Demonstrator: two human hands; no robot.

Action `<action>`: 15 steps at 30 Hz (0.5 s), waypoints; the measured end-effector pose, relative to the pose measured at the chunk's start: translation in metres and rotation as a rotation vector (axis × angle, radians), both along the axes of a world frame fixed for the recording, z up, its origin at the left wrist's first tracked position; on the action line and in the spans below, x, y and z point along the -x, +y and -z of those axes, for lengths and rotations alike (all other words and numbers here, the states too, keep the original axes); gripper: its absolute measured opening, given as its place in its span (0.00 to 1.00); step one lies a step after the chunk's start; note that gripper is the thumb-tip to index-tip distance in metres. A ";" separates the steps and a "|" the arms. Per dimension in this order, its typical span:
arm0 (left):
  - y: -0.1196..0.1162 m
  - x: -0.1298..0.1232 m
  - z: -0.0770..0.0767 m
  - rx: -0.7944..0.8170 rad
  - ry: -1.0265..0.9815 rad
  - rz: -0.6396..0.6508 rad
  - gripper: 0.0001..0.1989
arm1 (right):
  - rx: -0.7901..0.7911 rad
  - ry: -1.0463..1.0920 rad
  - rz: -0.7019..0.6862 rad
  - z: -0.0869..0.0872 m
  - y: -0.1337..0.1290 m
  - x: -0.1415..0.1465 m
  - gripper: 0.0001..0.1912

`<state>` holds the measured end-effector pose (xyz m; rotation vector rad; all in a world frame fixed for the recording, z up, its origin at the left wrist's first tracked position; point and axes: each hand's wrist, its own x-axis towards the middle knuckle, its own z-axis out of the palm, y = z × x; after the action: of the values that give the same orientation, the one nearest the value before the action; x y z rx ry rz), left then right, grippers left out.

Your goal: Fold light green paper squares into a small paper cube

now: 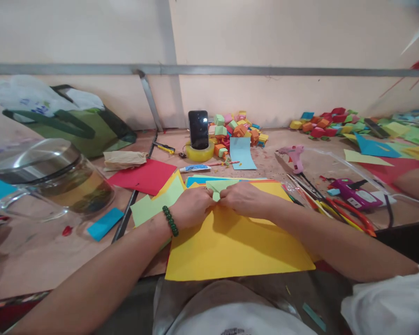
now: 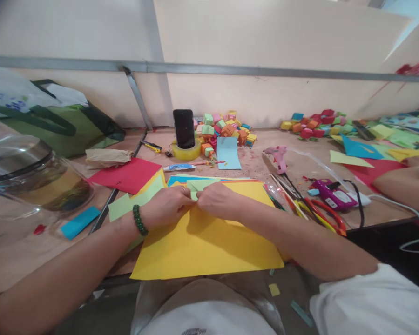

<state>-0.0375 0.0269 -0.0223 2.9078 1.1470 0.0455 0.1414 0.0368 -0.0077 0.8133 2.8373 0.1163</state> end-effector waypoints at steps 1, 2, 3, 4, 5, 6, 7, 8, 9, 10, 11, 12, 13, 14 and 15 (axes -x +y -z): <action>0.000 0.000 -0.001 0.000 0.013 -0.005 0.13 | -0.015 -0.041 -0.025 0.001 -0.001 0.000 0.11; -0.001 0.000 -0.001 0.000 0.020 -0.009 0.13 | -0.024 -0.081 -0.052 0.002 0.000 -0.001 0.10; -0.001 0.000 0.000 0.000 0.023 -0.010 0.13 | -0.030 -0.114 -0.077 0.005 0.001 -0.004 0.10; -0.002 0.001 0.000 0.001 0.022 -0.009 0.14 | -0.037 -0.126 -0.093 0.007 0.002 -0.009 0.10; -0.002 0.001 0.001 0.002 0.018 -0.006 0.14 | -0.033 -0.130 -0.102 0.010 0.003 -0.015 0.10; -0.002 0.001 0.001 0.007 0.016 -0.002 0.14 | -0.029 -0.126 -0.103 0.012 0.004 -0.022 0.09; -0.003 0.002 0.001 0.010 0.015 0.001 0.14 | -0.025 -0.114 -0.096 0.014 0.004 -0.030 0.09; -0.003 0.002 0.000 0.014 0.018 0.004 0.14 | -0.018 -0.102 -0.077 0.015 0.003 -0.038 0.09; -0.004 0.003 -0.002 0.019 0.023 0.004 0.14 | -0.012 -0.098 -0.057 0.015 0.002 -0.045 0.09; -0.005 0.003 -0.004 0.025 0.032 0.004 0.13 | -0.008 -0.092 -0.036 0.015 0.000 -0.051 0.10; -0.005 0.004 -0.006 0.034 0.043 0.004 0.13 | -0.007 -0.084 -0.015 0.014 -0.003 -0.056 0.10; -0.005 0.005 -0.008 0.043 0.054 0.003 0.13 | -0.007 -0.074 0.002 0.013 -0.005 -0.059 0.10; -0.006 0.006 -0.010 0.051 0.065 0.003 0.12 | -0.006 -0.060 0.018 0.012 -0.007 -0.060 0.10; -0.006 0.007 -0.012 0.056 0.077 0.000 0.12 | -0.002 -0.041 0.031 0.012 -0.009 -0.061 0.11; -0.006 0.007 -0.013 0.058 0.087 -0.003 0.12 | 0.006 -0.022 0.043 0.012 -0.010 -0.062 0.11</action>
<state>-0.0449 0.0205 -0.0088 2.8829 1.1445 -0.1137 0.2031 0.0266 -0.0201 0.8655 2.7969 0.1103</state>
